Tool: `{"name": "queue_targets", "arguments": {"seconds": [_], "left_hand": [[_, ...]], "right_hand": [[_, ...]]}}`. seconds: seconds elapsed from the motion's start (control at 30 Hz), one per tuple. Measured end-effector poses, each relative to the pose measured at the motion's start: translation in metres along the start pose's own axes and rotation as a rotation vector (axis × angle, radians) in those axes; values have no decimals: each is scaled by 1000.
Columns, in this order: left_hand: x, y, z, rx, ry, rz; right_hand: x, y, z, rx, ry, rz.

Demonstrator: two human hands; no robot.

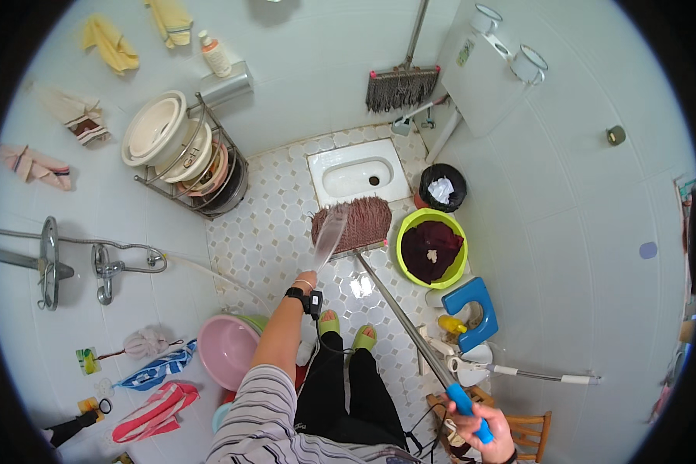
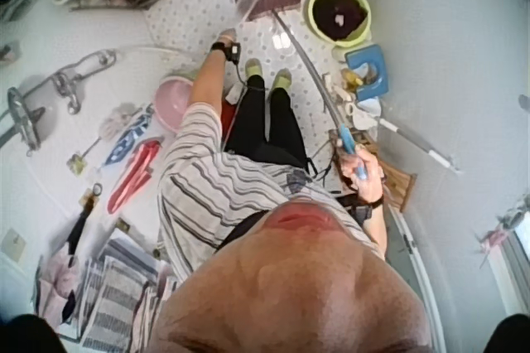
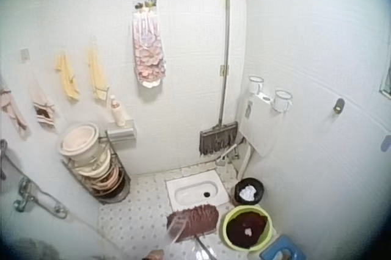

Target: The person mops the floor of a large room by hand, moving the mop back and forth across the tiled surface, then enters a bathroom to rinse the mop head under a faucet before continuing to mop near the entrance.

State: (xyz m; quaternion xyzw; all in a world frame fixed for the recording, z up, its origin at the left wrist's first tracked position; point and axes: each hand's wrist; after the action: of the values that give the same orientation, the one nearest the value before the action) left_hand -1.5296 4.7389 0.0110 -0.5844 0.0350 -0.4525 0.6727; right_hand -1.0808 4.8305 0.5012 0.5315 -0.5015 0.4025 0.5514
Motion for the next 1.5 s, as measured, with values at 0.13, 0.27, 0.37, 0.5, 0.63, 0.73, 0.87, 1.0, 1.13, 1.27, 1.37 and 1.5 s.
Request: {"name": "queue_targets", "arguments": {"seconds": [0.13, 0.27, 0.37, 0.5, 0.63, 0.73, 0.87, 1.0, 1.13, 1.27, 1.37, 1.5], "left_hand": [[10, -39, 51, -99, 213, -107], [23, -64, 22, -112, 226, -161], [31, -75, 11, -82, 231, -167], [42, -93, -11, -116, 323, -138], [49, -97, -38, -18, 169, -162], [46, -97, -41, 204, 37, -158], [41, -88, -8, 462, -53, -186], [30, -75, 35, 497, 19, -192], [17, -86, -9, 506, 37, -114], [26, -103, 27, -84, 442, -20], [30, -119, 35, -110, 186, -196], [39, -132, -58, -155, 92, -214]], "right_hand": [[-18, 33, -5, -475, 312, -202], [-13, 77, -10, -546, 350, -201], [-13, 99, -10, -593, 363, -204], [-16, 116, -1, -550, 307, -214], [-18, 126, 10, -555, 279, -220], [-19, 126, 11, -551, 265, -241], [-16, 126, 5, -589, 296, -236], [-19, 123, -7, -606, 310, -260], [-37, 139, -18, -612, 504, -342], [-49, 128, -46, -607, 459, -316], [-50, 131, -65, -604, 505, -317], [-51, 163, -72, -484, 598, -320]]}}
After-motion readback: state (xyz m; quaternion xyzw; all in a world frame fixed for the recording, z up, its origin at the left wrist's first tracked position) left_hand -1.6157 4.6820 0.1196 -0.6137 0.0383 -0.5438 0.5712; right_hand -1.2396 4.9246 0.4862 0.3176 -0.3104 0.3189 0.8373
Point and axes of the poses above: each hand's wrist, its own x-axis away from the middle knuckle, its own y-axis out of the palm, z = x × y, and after that the axes turned 15 degrees about z, right-handed
